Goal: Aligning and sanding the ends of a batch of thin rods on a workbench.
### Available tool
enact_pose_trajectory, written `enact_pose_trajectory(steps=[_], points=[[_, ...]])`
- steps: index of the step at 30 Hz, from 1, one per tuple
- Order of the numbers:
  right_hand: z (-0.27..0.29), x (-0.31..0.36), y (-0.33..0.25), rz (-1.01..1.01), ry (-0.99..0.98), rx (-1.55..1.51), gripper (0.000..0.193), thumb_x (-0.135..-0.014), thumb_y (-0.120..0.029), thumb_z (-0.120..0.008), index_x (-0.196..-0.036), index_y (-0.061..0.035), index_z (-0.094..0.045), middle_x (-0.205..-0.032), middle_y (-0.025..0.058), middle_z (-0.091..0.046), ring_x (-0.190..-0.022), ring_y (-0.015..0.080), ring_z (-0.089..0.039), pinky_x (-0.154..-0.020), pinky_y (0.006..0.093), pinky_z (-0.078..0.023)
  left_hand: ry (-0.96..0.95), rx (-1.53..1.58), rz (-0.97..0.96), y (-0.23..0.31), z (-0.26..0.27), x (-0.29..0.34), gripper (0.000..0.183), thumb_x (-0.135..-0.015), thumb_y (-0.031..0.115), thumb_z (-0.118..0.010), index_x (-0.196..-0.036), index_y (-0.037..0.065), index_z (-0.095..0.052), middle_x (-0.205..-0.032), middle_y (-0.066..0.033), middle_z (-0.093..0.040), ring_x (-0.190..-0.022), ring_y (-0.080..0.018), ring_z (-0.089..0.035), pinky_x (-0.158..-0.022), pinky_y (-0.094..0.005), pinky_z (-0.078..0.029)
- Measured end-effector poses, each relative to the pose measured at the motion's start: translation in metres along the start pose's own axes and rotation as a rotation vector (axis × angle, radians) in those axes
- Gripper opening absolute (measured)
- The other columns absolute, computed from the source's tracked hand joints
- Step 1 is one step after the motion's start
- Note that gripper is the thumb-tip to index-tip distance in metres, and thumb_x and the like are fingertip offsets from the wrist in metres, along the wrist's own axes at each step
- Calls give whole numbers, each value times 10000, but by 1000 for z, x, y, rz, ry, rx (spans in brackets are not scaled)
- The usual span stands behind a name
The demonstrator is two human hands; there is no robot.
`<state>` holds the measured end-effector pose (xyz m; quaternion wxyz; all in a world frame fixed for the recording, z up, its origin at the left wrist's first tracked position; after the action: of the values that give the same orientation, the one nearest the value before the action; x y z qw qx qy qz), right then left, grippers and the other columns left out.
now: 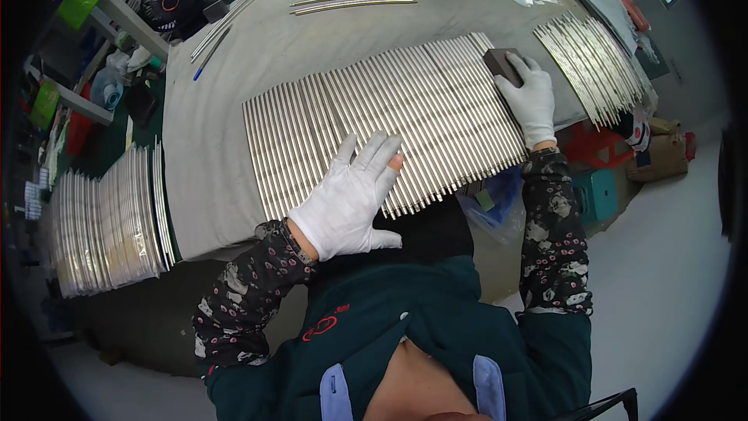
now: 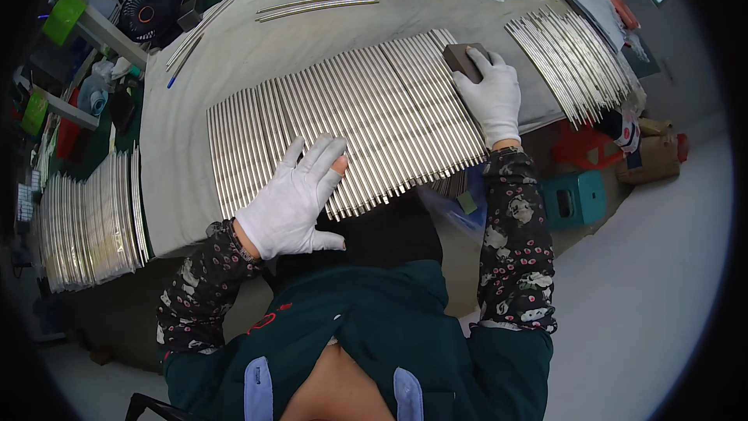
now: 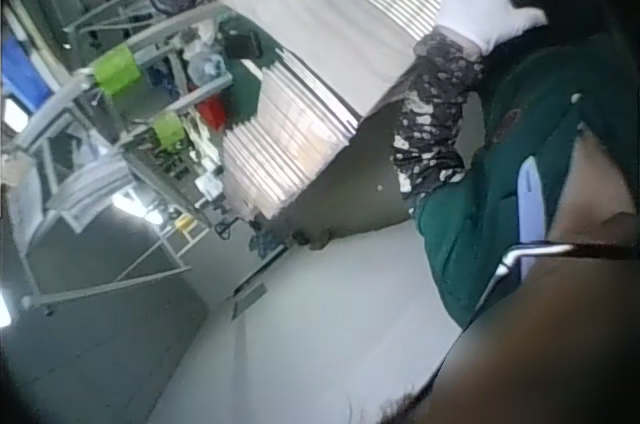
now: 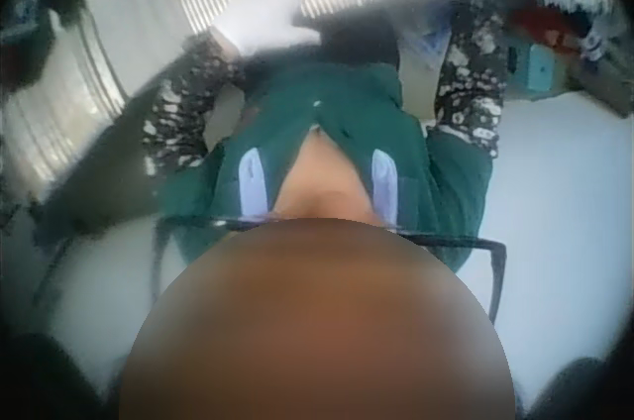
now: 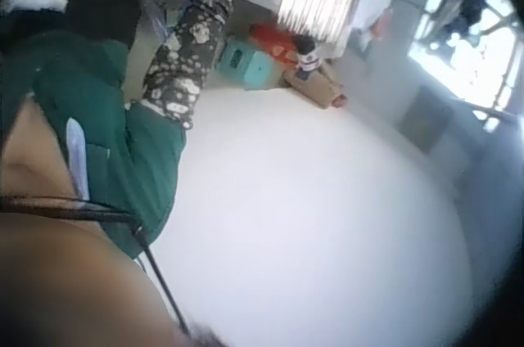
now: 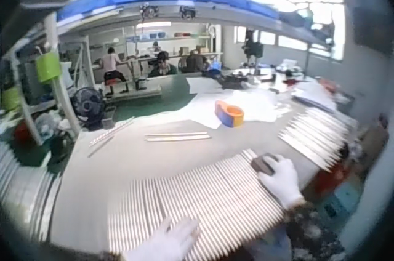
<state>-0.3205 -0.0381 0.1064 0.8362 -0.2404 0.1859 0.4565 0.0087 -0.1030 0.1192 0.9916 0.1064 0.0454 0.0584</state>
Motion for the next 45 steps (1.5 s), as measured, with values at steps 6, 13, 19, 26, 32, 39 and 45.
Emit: enact_pose_trajectory(steps=[6,13,19,26,32,39,45], points=[[4,0,-2,-7,8,25,476,-713,-373,-673,-1143,-169,-648,-1158,172,-584,-1011,338,-566,-882,399,-470,-31,-4,-44,7,1,-22,996,-702,587,-646,-1412,11,-251,-1462,-226,-231,-1358,-403,-217,-1089,-591,-137],[2,1,-4,-4,8,25,482,-709,-368,-690,-1145,-169,-645,-1167,182,-578,-1023,340,-560,-882,402,-473,-114,71,-216,0,4,-36,923,-777,604,-578,-1421,40,-233,-1462,-222,-236,-1362,-394,-225,-1093,-588,-132],[5,1,-7,5,5,25,489,-708,-370,-680,-1150,-164,-642,-1183,184,-569,-1036,344,-552,-888,401,-470,78,-45,-21,-55,31,-44,783,-858,589,-462,-1406,55,-296,-1466,-191,-264,-1368,-380,-229,-1104,-547,-151],[7,5,-5,14,-3,17,483,-715,-352,-678,-1151,-148,-641,-1160,196,-572,-1023,350,-551,-884,399,-468,-8,-286,-6,-74,8,-65,594,-913,409,-447,-1386,65,-345,-1481,-128,-274,-1372,-342,-237,-1102,-538,-173],[77,52,-50,252,191,-82,484,-654,-186,-708,-1114,-62,-620,-1144,219,-552,-945,349,-549,-831,416,-463,32,-218,-11,-74,9,-73,559,-875,285,-505,-1370,63,-368,-1478,-115,-286,-1361,-327,-259,-1097,-543,-186],[90,139,-71,321,-77,-118,567,-600,-216,-747,-1129,-98,-581,-1167,306,-494,-933,393,-557,-738,431,-464,38,-253,-20,-73,10,-74,541,-909,362,-455,-1365,77,-396,-1466,-106,-308,-1364,-300,-260,-1102,-540,-181],[95,163,-111,457,-270,-363,681,-568,-197,-767,-1208,-155,-538,-1225,298,-466,-999,397,-539,-845,451,-439,30,-235,-43,-73,8,-78,555,-890,320,-479,-1367,58,-370,-1473,-131,-290,-1364,-321,-257,-1090,-549,-191]])
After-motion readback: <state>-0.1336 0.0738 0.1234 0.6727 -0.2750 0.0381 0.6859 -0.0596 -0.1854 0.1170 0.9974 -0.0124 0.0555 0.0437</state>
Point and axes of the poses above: each hand's wrist, its own x-axis away from the middle knuckle, its own z-axis out of the back of the hand, y = z × x, the point moved 1 cm from there along -x, towards the middle knuckle
